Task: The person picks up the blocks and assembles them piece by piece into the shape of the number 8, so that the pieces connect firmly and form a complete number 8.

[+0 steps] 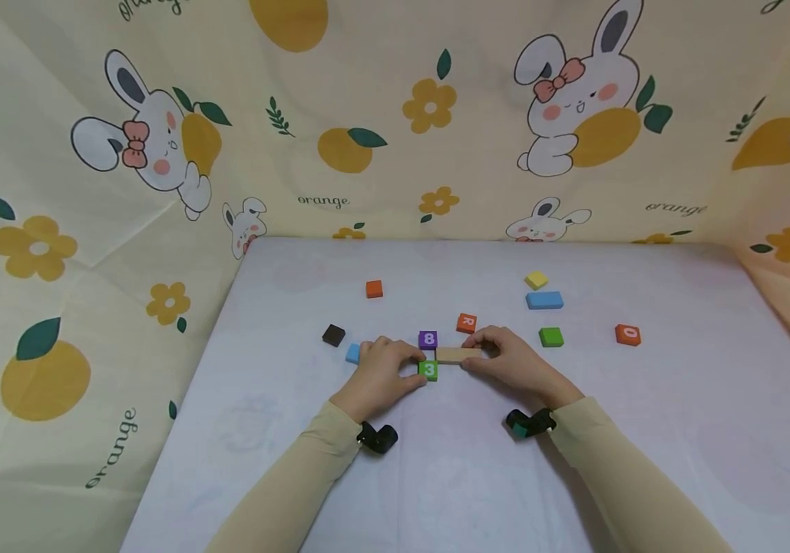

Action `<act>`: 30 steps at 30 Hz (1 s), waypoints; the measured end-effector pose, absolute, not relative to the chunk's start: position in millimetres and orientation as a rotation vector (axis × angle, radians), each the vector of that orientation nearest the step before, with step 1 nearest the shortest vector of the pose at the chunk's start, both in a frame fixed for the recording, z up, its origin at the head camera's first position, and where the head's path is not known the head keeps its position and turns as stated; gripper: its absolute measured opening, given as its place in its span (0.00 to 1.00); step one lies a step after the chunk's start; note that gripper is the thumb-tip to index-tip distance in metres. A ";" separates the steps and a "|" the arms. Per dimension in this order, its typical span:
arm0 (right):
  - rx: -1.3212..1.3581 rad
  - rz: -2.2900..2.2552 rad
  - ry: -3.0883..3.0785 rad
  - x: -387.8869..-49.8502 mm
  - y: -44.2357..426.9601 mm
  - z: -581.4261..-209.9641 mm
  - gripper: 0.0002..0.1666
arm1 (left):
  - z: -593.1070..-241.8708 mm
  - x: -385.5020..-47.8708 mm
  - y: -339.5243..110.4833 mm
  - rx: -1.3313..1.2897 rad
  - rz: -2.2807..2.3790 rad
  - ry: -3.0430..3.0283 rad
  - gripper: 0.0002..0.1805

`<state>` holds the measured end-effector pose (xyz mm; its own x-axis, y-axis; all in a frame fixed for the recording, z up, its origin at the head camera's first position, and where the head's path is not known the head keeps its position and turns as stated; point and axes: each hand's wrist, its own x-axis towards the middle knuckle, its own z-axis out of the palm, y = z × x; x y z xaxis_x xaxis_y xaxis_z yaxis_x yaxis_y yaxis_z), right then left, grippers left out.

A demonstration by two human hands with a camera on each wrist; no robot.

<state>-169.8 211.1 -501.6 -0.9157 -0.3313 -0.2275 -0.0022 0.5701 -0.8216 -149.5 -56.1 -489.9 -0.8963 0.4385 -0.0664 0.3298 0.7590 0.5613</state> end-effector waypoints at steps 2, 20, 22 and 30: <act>-0.278 -1.280 2.450 -169.4 210.8 -501.1 0.15 | -489.7 -149.6 -56.2 0.612 0.824 2.760 0.18; -0.149 -1.294 2.447 -166.9 214.8 -497.9 0.24 | -491.6 -148.6 -55.6 0.610 0.798 2.778 0.18; -0.127 -1.343 2.430 -168.4 216.9 -498.5 0.25 | -492.1 -148.8 -55.3 0.614 0.791 2.784 0.18; -0.072 -1.442 2.497 -179.2 219.6 -493.8 0.31 | -492.9 -148.9 -55.7 0.621 0.783 2.792 0.18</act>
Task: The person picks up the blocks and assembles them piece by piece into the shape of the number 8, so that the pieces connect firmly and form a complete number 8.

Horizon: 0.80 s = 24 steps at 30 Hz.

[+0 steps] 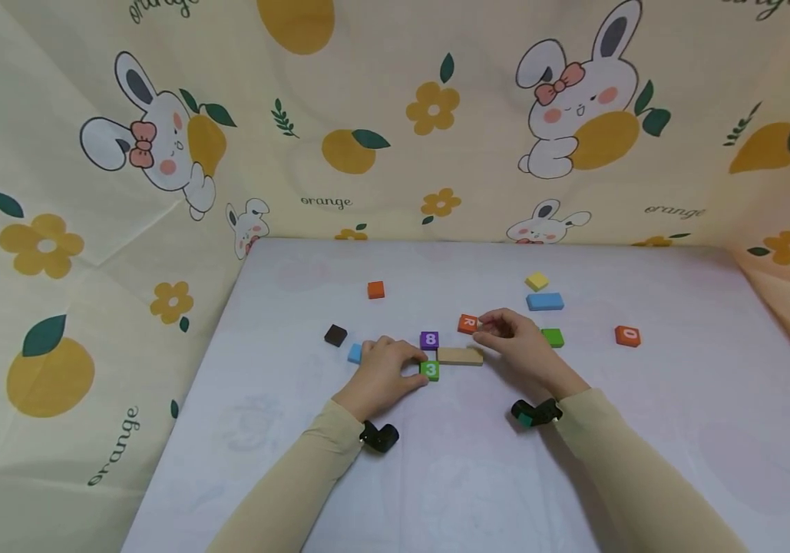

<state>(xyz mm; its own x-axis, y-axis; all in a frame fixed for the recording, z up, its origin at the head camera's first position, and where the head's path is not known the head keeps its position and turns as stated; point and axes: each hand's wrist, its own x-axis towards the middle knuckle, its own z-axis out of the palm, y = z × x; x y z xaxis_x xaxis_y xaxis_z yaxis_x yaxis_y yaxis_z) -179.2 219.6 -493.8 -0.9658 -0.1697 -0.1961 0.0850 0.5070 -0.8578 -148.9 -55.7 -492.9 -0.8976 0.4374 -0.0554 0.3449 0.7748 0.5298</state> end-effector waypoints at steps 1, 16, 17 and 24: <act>-0.063 -1.434 2.506 -181.9 219.1 -493.7 0.32 | -492.9 -148.9 -55.8 0.619 0.782 2.793 0.18; -0.074 -1.249 2.606 -200.1 213.1 -503.1 0.31 | -489.1 -148.7 -55.8 0.642 0.785 2.789 0.18; -0.070 -1.244 2.612 -200.0 212.4 -502.7 0.30 | -488.9 -148.8 -55.9 0.642 0.784 2.790 0.18; -0.084 -1.206 2.631 -199.2 211.7 -502.4 0.28 | -489.3 -148.7 -55.2 0.620 0.768 2.791 0.18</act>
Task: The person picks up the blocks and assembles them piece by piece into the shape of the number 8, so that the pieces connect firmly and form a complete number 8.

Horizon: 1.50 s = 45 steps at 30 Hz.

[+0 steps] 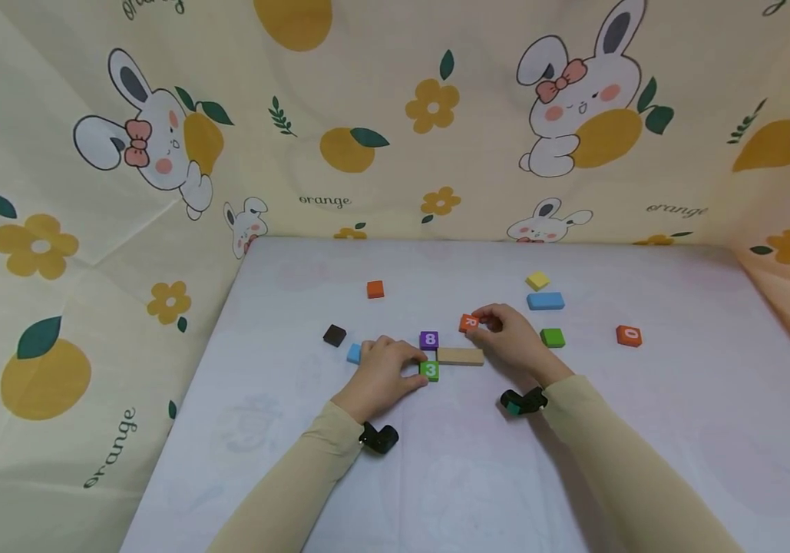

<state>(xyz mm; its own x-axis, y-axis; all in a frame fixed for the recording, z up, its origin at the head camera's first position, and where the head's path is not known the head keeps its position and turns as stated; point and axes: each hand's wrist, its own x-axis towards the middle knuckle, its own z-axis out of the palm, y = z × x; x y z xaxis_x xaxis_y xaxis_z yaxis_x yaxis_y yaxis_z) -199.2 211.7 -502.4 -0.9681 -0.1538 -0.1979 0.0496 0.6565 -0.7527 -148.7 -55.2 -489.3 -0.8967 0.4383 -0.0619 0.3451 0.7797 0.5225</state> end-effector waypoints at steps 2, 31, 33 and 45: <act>-0.085 -1.196 2.635 -197.7 213.3 -502.8 0.28 | -489.3 -148.4 -54.9 0.612 0.767 2.791 0.18; -0.127 -1.195 2.614 -171.9 240.5 -501.4 0.29 | -493.0 -149.0 -57.6 0.622 0.776 2.786 0.18; -0.139 -1.191 2.615 -172.3 241.0 -502.0 0.30 | -492.8 -149.1 -57.6 0.620 0.780 2.784 0.18; -0.160 -1.212 2.607 -171.4 242.8 -502.5 0.29 | -490.0 -148.7 -57.7 0.631 0.798 2.783 0.18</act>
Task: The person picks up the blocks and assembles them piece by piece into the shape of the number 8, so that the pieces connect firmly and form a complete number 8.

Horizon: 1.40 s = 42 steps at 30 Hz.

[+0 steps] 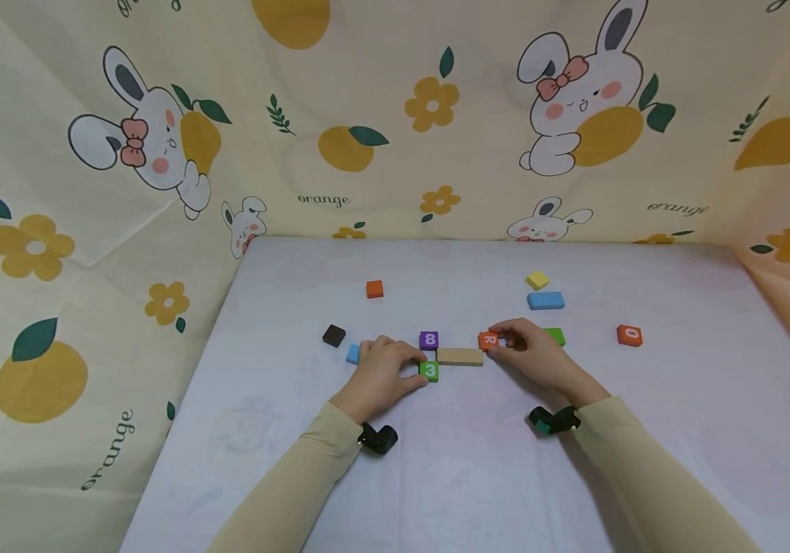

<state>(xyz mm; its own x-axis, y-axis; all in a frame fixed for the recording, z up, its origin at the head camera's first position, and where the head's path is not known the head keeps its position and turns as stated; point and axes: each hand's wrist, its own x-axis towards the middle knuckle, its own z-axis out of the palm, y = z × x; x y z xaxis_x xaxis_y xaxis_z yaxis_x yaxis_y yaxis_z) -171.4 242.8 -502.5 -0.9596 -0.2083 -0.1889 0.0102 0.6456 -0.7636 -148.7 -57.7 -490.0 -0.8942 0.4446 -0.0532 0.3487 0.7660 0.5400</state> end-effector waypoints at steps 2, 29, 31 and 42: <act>-0.153 -1.215 2.602 -171.0 243.3 -502.5 0.30 | -490.1 -148.6 -57.4 0.634 0.800 2.782 0.18; -0.096 -1.221 2.770 -156.6 298.4 -466.1 0.34 | -489.9 -148.2 -56.2 0.625 0.790 2.794 0.18; -0.055 -1.205 2.793 -155.8 307.9 -466.6 0.34 | -490.5 -148.2 -56.3 0.629 0.791 2.792 0.18; 0.036 -1.154 2.695 -152.7 330.5 -472.8 0.40 | -493.5 -149.6 -56.7 0.626 0.776 2.802 0.18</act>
